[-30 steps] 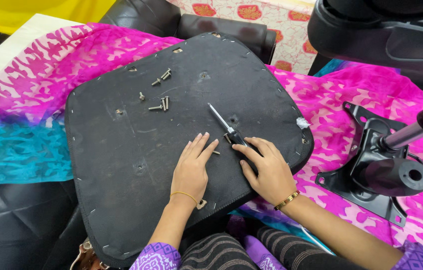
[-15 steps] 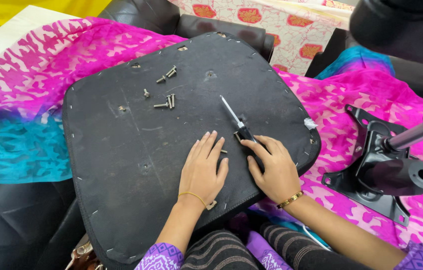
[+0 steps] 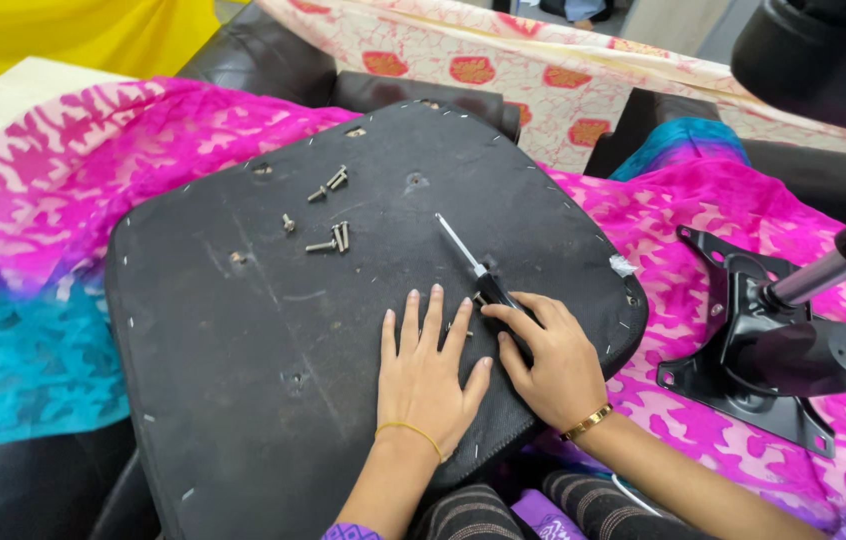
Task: The person uses a screwdriver to fasten screws into a black upholstered seat base. They pick up screws from the surface, align them with holes, and turn the screwdriver to drive them in. The seat base remains on a colorful fabric-covered surface throughout.
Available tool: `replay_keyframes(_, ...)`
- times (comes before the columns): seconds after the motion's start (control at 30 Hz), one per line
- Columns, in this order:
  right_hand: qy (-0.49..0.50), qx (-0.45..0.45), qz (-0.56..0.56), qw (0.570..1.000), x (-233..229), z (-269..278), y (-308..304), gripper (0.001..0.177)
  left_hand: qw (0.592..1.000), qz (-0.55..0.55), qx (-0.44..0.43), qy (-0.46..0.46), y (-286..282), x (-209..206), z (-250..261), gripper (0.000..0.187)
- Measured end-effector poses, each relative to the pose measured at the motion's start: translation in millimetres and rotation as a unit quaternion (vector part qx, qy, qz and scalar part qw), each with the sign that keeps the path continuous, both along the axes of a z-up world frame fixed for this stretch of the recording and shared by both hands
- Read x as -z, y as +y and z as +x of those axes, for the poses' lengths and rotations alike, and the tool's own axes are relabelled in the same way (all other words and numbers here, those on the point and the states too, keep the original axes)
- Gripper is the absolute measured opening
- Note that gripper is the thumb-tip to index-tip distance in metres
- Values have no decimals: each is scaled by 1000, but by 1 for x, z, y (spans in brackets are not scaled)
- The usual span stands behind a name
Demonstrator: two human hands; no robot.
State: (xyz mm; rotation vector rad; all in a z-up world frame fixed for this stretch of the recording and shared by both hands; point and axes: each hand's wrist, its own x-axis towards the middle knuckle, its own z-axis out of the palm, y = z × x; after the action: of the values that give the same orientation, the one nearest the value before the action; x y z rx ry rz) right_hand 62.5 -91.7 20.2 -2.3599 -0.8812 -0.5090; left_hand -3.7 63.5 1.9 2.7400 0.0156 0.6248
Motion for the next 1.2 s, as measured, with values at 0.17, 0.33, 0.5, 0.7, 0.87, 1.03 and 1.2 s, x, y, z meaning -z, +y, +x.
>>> replay_keyframes(0.17, 18, 13, 11, 1000, -5, -2, 1, 30, 999, -8, -39, 23, 17, 2, 28, 60)
replay_keyframes(0.33, 11, 25, 7, 1000, -7, 0, 11, 30, 997, 37, -67, -6, 57, 11, 76, 49)
replay_keyframes(0.5, 12, 36, 5, 999, -7, 1, 16, 28, 990, 72, -120, -13, 88, 19, 94, 47)
replay_keyframes(0.7, 9, 42, 0, 999, -8, 2, 21, 28, 982, 67, -175, 12, 109, 22, 92, 51)
replay_keyframes(0.87, 7, 51, -3, 999, -7, 1, 22, 27, 981, 58, -184, 25, 122, 23, 83, 53)
replay_keyframes(1.03, 4, 55, -6, 998, -7, 1, 23, 27, 979, 54, -193, 24, 128, 23, 73, 53)
replay_keyframes(1.2, 5, 58, -3, 998, -6, 0, 22, 27, 982, 62, -179, 2, 128, 18, 71, 58)
